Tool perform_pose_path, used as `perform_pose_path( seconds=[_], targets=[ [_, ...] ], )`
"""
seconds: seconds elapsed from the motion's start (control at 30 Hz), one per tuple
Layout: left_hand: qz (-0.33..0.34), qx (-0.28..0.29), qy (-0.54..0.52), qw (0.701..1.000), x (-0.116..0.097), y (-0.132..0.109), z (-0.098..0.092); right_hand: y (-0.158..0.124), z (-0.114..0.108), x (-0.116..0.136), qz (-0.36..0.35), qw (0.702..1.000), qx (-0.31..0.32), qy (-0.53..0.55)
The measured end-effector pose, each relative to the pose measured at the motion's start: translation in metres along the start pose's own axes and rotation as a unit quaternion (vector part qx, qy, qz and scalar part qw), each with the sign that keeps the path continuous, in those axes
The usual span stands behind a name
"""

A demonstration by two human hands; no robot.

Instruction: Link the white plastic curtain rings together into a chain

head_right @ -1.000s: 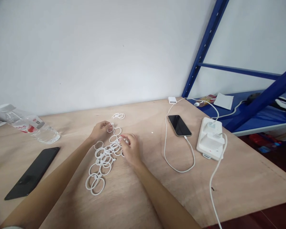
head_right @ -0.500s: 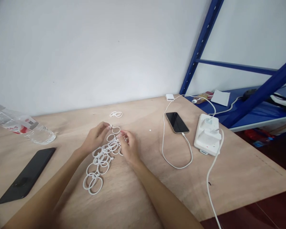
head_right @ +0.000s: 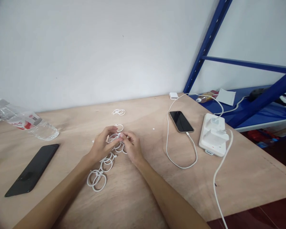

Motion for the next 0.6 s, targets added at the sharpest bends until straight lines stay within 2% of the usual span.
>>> perform_pose_path(
  seconds=[0.23, 0.37, 0.6],
  targets=[
    [-0.046, 0.005, -0.083, 0.995, -0.002, -0.001, 0.008, 0.004, -0.004, 0.000, 0.043, 0.997, 0.022, 0.058],
    [-0.082, 0.026, -0.132, 0.988, -0.002, -0.001, 0.012, 0.005, -0.006, -0.002, 0.067, 0.995, 0.009, 0.067],
    [-0.101, 0.041, -0.132, 0.985, -0.009, -0.001, 0.012, 0.005, -0.005, -0.003, 0.082, 0.991, 0.002, 0.102]
  ],
)
Point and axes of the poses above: each hand's wrist, its own y-axis towards the middle knuckle, its own z-axis out of the palm, x = y × z, the point moved 2 cm from there along y, towards the middle knuckle, and after that the axes turned 11 degrees about -z, right-handed, at the moved point
